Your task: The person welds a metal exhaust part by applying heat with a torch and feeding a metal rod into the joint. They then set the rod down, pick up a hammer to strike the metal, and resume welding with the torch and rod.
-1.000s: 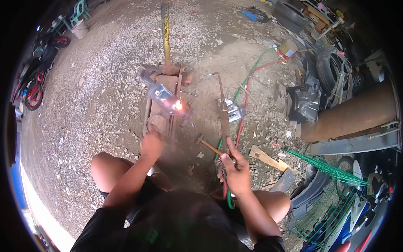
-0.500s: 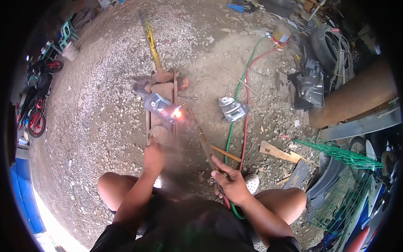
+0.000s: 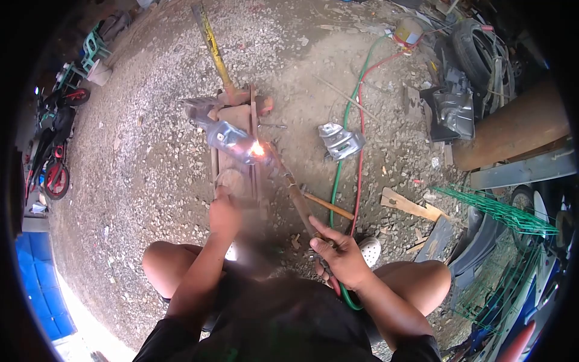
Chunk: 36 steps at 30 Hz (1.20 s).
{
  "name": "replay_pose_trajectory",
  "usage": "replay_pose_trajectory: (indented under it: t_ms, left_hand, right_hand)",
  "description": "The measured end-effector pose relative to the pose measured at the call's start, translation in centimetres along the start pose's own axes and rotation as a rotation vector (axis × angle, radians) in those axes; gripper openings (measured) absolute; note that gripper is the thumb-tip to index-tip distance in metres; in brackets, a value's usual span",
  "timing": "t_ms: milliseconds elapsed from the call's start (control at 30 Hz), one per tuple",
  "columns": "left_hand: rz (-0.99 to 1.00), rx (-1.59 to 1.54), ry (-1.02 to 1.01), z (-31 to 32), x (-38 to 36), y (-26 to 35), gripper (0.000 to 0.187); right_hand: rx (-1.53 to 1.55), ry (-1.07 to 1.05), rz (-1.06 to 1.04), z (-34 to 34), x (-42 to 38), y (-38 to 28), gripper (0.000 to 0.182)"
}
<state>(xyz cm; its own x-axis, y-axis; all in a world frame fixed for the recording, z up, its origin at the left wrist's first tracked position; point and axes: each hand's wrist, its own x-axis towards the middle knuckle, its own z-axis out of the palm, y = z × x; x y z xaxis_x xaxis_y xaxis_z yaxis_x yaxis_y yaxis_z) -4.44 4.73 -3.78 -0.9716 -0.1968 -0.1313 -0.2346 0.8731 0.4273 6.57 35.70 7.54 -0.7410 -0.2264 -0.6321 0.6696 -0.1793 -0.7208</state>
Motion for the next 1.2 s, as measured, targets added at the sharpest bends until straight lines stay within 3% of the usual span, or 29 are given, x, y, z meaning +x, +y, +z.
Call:
replay_pose_trajectory:
  t_ms: [1200]
  left_hand:
    - [0.01, -0.006, 0.005, 0.15, 0.11, 0.21, 0.025]
  right_hand:
    - [0.004, -0.002, 0.003, 0.25, -0.11, 0.07, 0.059]
